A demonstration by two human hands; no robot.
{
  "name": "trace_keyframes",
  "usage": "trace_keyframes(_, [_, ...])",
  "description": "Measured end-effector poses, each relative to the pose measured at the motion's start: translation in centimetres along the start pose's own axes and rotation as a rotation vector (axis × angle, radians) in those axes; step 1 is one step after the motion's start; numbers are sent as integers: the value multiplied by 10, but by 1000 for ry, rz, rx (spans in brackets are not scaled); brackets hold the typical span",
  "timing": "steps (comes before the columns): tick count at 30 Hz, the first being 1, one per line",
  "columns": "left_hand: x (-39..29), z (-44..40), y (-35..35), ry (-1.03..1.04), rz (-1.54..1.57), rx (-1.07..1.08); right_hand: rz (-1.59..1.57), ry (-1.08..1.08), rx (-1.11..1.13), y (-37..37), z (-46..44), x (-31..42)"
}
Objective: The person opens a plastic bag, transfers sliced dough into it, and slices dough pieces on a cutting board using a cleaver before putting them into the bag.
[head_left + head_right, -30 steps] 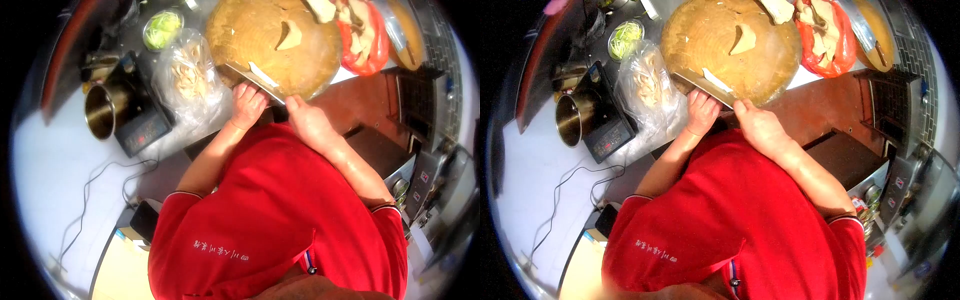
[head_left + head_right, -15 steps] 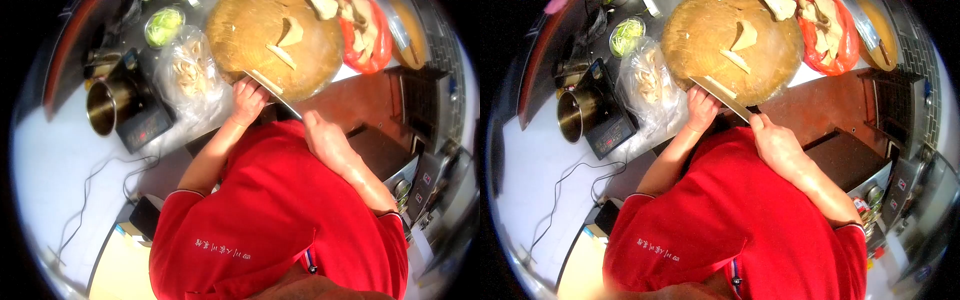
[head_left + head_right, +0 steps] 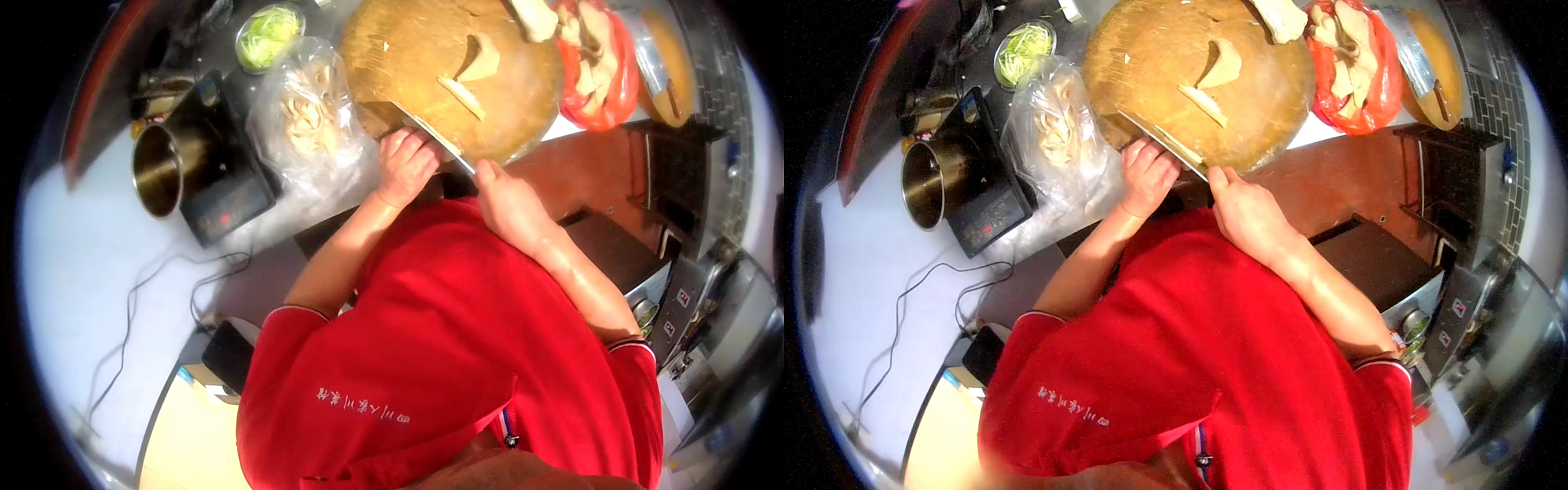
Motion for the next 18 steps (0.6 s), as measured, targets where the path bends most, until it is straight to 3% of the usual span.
trace_keyframes(3, [-2, -1, 0, 28, 15, -8, -163, 70, 25, -4, 1, -26])
trace_keyframes(4, [-2, -2, -1, 27, 25, -2, -264, 27, -125, -8, 2, -33])
trace_keyframes(11, [-3, -2, -1, 29, -26, -2, -13, 50, -8, -21, 26, 0])
trace_keyframes(18, [-3, -4, -3, 18, -8, -16, -21, 15, -17, -17, 42, -1])
Point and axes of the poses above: each hand's wrist, its own z-axis away from the middle knuckle, its own y-axis out of the palm, x = y × z, the point moved 8 cm from there along -z, towards the middle knuckle, and after that the axes turned 9 degrees about z, right-handed, at the moved point
